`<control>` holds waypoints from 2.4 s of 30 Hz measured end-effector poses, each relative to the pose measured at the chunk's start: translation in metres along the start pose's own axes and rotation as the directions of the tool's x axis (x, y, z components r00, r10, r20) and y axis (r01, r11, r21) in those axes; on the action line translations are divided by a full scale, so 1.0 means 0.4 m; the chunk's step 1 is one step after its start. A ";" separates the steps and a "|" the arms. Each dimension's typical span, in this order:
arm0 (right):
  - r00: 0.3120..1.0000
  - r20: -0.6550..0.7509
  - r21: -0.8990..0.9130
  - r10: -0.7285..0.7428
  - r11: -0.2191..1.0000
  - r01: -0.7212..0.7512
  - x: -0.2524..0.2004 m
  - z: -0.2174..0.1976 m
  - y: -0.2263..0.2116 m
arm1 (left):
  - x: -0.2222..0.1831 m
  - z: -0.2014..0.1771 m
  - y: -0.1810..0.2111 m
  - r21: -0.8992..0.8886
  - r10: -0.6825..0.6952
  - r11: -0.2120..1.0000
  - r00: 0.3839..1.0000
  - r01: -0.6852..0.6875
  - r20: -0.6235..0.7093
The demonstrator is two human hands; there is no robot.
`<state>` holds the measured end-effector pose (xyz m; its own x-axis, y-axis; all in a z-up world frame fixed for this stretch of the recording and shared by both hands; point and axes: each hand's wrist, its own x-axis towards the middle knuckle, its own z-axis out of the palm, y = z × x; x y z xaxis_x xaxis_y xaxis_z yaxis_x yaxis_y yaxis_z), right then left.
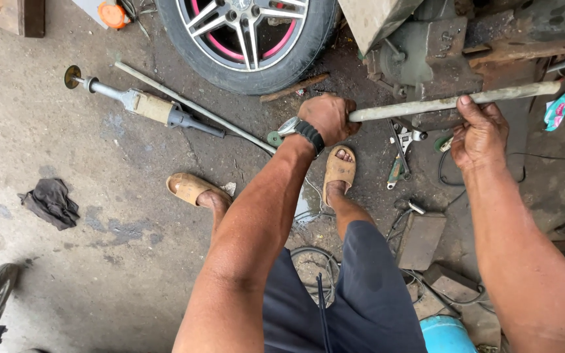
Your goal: Cutting a metal pipe using an electric angle grinder in a workshop environment.
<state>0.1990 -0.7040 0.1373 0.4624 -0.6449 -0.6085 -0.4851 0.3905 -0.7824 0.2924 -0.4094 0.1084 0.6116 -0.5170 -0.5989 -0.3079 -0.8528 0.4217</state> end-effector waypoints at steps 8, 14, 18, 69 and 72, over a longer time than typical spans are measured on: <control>0.987 -0.144 0.169 0.076 0.984 -0.051 -0.096 0.023 0.014 | -0.007 -0.010 -0.007 -0.176 0.014 0.984 0.999 -0.022 -0.048; 0.949 0.162 0.379 0.270 0.871 -0.312 -0.125 0.071 0.260 | -0.013 -0.023 -0.002 -0.303 -0.068 0.950 0.997 0.072 0.024; 0.942 0.186 0.434 0.279 0.837 -0.333 -0.240 0.153 0.207 | 0.000 0.011 -0.003 -0.316 -0.054 0.947 0.998 0.063 0.038; 0.915 -0.328 -0.561 -0.237 0.827 0.013 -0.001 -0.270 0.267 | -0.512 0.111 -0.554 -0.861 -0.520 0.340 0.838 0.378 0.162; 0.860 -0.180 -0.632 -0.478 0.726 0.271 -0.327 -0.087 0.359 | -0.581 0.266 -0.866 -0.827 -0.610 0.264 0.750 0.496 0.256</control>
<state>0.0430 -0.5862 0.1092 0.4959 -0.8593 -0.1251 -0.6958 -0.3070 -0.6493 0.1795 -0.0015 0.0291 0.4603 0.1134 -0.8805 0.8252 -0.4204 0.3773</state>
